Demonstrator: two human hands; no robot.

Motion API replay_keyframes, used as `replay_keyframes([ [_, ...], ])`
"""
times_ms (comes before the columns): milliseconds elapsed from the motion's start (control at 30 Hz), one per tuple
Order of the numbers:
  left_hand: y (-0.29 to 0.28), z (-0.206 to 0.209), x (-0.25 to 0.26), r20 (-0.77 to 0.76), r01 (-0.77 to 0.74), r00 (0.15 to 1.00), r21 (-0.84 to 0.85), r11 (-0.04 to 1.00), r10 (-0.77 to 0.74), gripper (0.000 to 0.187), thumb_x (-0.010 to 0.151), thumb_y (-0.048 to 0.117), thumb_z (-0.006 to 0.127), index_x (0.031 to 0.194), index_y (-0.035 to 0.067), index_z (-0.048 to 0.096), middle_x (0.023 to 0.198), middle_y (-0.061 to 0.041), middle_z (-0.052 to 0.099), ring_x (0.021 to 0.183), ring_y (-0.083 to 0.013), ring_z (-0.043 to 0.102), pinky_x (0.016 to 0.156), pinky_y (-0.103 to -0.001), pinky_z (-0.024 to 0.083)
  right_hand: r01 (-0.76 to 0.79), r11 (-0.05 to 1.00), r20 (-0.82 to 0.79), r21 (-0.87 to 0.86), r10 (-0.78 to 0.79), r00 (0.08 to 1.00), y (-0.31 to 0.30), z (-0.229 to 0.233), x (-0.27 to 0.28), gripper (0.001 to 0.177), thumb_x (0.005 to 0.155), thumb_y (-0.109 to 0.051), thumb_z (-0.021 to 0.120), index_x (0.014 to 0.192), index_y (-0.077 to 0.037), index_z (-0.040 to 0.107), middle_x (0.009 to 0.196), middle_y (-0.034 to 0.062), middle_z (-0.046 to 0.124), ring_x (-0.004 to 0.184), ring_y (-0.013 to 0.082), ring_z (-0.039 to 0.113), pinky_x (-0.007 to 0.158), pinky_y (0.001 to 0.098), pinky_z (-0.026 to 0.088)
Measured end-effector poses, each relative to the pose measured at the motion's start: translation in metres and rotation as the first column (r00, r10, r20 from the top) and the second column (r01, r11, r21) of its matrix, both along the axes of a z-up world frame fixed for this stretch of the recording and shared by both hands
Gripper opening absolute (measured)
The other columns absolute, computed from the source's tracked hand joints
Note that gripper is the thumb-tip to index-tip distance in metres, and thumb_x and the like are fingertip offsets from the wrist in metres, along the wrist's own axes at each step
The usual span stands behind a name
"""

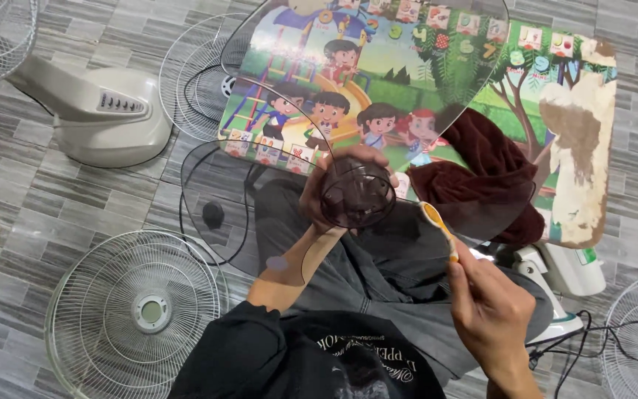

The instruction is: Cleaning a plastic fan blade using a toothbrush to remove dust and dirt

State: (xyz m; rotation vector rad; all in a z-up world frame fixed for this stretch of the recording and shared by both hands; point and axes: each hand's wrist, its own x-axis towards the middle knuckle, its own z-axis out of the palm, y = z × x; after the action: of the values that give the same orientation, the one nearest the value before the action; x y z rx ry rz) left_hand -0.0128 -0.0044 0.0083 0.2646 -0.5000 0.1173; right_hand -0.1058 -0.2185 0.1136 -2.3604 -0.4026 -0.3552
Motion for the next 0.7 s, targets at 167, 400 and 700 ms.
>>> replay_keyframes([
  [167,0.001,0.004,-0.005,0.010,-0.060,0.998,0.124,0.991,0.059,0.055,0.111,0.042,0.037,0.129,-0.004,0.060,0.127,-0.020,0.062,0.115,-0.0314,0.065,0.102,-0.044,0.054,-0.034,0.999,0.025,0.013,0.034,0.999,0.006,-0.001,0.002,0.028,0.093,0.007,0.068,0.121,0.005,0.073,0.068,0.0051,0.060,0.052,0.0123,0.043,0.049,0.0264,0.034],
  [400,0.000,0.017,-0.008,0.024,-0.149,0.989,0.253,0.956,0.147,0.058,0.108,0.047,0.039,0.124,-0.004,0.062,0.124,-0.018,0.063,0.114,-0.0253,0.065,0.105,-0.037,0.052,-0.056,0.997,0.071,-0.060,0.060,0.996,0.012,0.005,0.007,0.030,0.092,0.004,0.073,0.122,0.003,0.074,0.069,0.0049,0.062,0.049,0.0115,0.043,0.047,0.0267,0.033],
  [700,0.015,0.043,-0.010,-0.230,0.238,0.951,0.120,0.964,-0.206,0.058,0.107,0.041,0.038,0.124,-0.010,0.059,0.105,-0.019,0.073,0.087,-0.0207,0.072,0.079,-0.028,0.057,0.021,0.978,0.126,-0.207,0.006,0.992,-0.020,0.016,0.019,0.029,0.097,0.000,0.078,0.126,0.001,0.079,0.074,0.0076,0.068,0.047,0.0125,0.041,0.044,0.0281,0.028],
])
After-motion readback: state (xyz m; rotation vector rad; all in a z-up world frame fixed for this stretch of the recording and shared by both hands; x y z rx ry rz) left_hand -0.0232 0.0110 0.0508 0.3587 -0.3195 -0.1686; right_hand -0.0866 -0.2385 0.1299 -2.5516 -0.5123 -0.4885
